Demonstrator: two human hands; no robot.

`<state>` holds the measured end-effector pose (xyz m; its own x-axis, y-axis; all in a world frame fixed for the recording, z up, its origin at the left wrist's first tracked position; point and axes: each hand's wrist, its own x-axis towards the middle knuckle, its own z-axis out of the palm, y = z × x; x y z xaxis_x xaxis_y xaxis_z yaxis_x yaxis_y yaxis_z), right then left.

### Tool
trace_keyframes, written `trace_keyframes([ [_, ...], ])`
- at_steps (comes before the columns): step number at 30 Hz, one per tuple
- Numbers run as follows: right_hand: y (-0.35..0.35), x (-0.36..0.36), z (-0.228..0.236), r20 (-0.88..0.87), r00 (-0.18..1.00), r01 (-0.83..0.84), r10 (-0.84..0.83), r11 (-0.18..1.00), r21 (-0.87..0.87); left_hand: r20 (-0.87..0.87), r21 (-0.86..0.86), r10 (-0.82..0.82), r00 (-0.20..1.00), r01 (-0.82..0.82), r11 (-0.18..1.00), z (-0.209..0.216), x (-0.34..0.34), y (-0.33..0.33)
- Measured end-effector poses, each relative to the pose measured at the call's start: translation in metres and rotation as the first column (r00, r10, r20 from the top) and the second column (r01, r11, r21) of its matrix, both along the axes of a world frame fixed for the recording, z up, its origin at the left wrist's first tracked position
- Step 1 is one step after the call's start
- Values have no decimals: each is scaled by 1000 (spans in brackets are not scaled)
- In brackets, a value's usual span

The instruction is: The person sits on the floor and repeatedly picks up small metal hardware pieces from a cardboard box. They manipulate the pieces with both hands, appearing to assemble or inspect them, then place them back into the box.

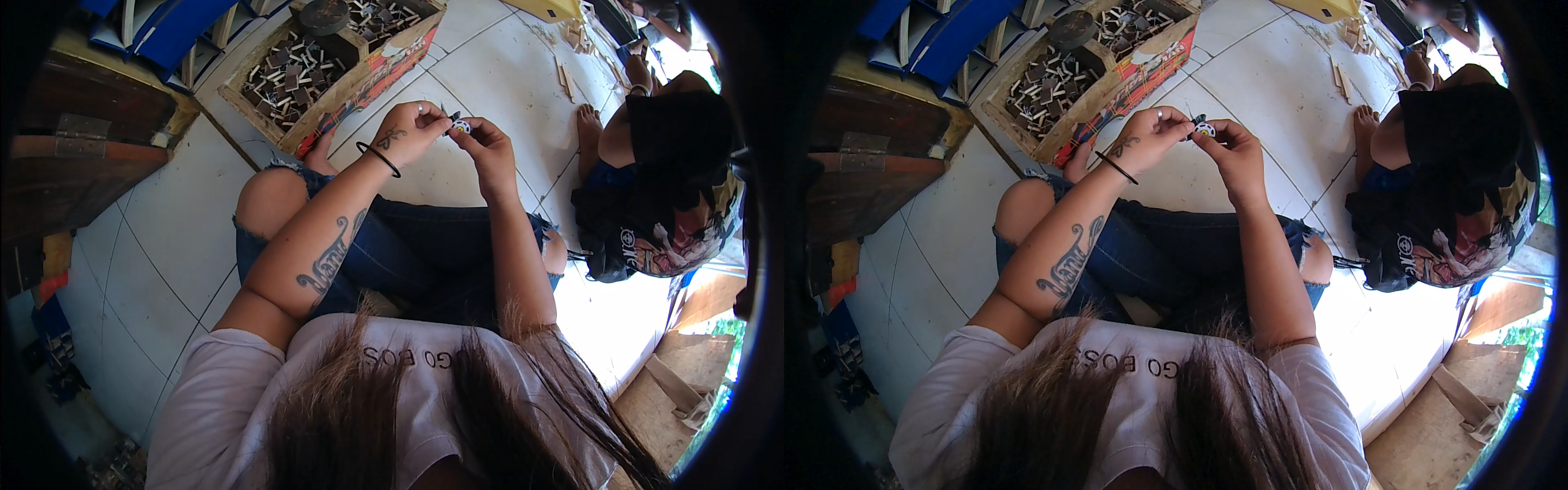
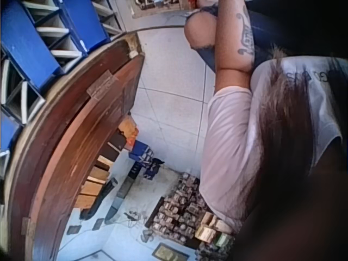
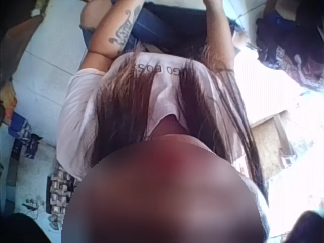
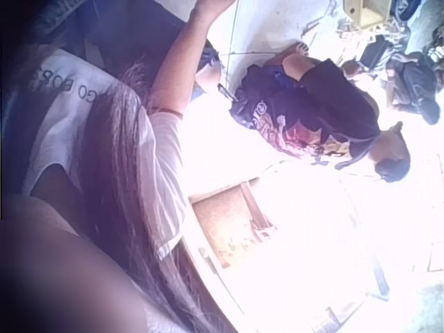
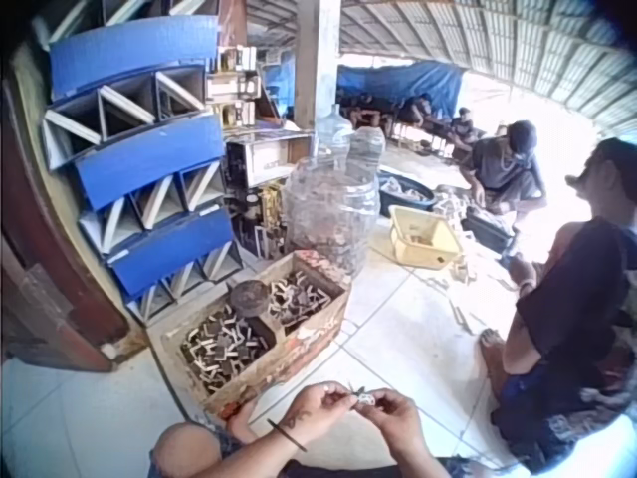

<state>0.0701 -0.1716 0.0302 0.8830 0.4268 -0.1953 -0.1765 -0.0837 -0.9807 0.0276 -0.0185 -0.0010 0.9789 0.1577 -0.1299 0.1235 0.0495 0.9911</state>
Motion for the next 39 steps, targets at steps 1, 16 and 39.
trace_keyframes([
  [1, 1, 0, 0, 19, 1000, 3, -3, 1000, -10, -8, 9, -1, 1000, 1, 1000, 0, 0, 0],
  [16, 4, -2, 1, 81, 997, 7, -5, 1000, -15, -152, -386, -17, 988, -43, 922, 7, -3, 0],
  [39, 2, -2, 1, -52, 999, -4, 10, 994, 111, -138, -327, 31, 990, -75, 942, 10, -2, 2],
])
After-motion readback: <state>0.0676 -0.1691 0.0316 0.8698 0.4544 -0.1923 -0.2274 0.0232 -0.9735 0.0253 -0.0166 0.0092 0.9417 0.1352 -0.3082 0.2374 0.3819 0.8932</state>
